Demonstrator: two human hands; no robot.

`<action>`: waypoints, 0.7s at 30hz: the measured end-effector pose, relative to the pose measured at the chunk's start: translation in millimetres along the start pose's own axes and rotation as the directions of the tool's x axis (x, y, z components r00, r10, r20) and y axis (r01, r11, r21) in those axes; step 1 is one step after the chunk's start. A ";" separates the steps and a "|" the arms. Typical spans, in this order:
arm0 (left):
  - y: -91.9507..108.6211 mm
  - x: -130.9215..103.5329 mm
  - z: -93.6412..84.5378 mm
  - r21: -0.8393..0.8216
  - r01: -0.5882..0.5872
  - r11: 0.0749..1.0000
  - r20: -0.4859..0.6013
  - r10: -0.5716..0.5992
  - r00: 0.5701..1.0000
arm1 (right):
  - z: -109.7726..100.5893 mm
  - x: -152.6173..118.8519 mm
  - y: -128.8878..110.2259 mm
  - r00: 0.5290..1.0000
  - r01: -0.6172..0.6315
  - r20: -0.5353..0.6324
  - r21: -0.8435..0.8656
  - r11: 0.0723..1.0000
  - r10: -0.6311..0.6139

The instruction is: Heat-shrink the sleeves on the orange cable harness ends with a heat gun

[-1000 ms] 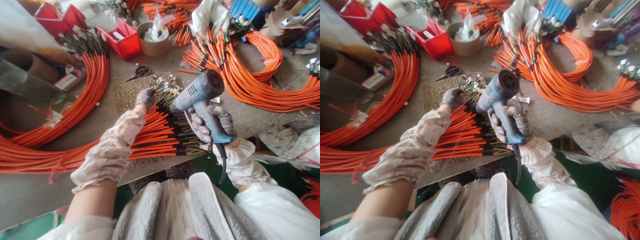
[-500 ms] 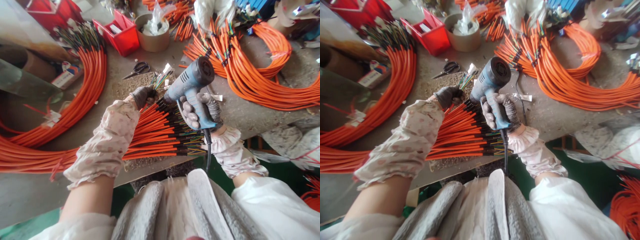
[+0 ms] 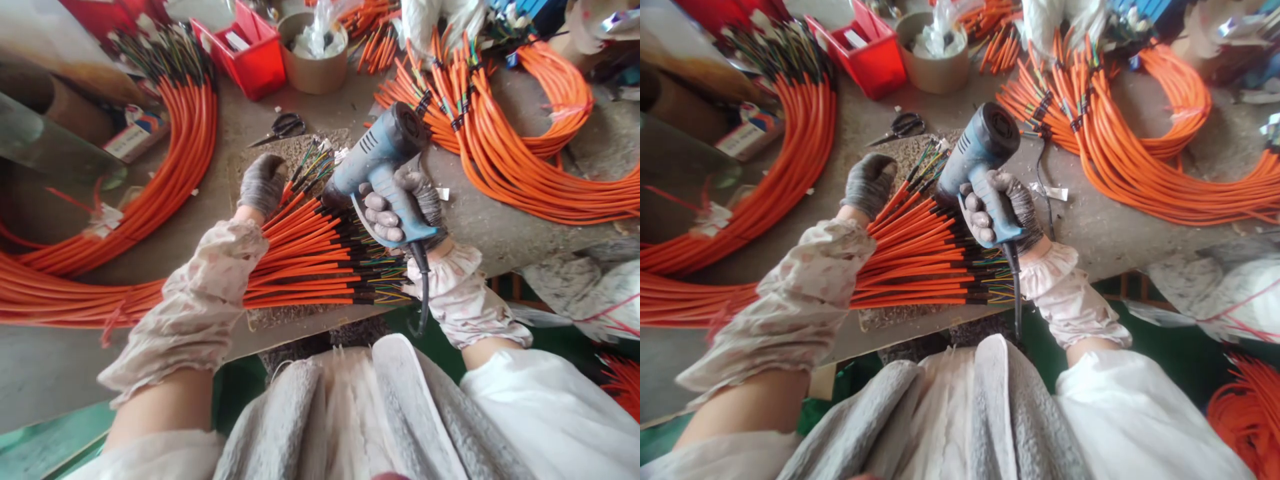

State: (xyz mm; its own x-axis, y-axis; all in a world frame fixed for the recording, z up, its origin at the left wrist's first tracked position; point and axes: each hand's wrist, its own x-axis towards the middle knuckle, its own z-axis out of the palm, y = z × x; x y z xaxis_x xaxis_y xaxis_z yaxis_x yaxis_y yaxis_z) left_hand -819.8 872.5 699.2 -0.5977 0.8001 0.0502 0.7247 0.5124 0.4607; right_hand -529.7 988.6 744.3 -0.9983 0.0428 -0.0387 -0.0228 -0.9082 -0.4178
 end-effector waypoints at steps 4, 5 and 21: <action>-18.7 -47.7 -13.3 0.187 -0.054 0.981 0.156 0.024 0.987 | 3.2 -6.0 1.8 0.998 -0.054 -0.008 0.002 0.999 0.054; -22.2 -57.2 -14.1 0.227 -0.085 0.970 0.220 0.034 0.975 | 4.0 -7.7 2.0 0.999 -0.044 -0.025 -0.011 0.999 0.044; -20.2 -81.8 -4.3 0.414 -0.191 0.890 0.315 0.058 0.947 | 5.3 -3.5 11.9 0.995 0.037 -0.091 -0.072 0.997 -0.043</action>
State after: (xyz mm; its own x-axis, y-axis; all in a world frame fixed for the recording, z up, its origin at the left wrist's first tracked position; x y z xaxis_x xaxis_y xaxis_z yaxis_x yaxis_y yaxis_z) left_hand -787.0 795.3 689.6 -0.4168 0.8857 -0.2046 0.9012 0.4320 0.0340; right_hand -526.8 975.5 744.3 -0.9875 0.1198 -0.1025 -0.0558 -0.8736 -0.4835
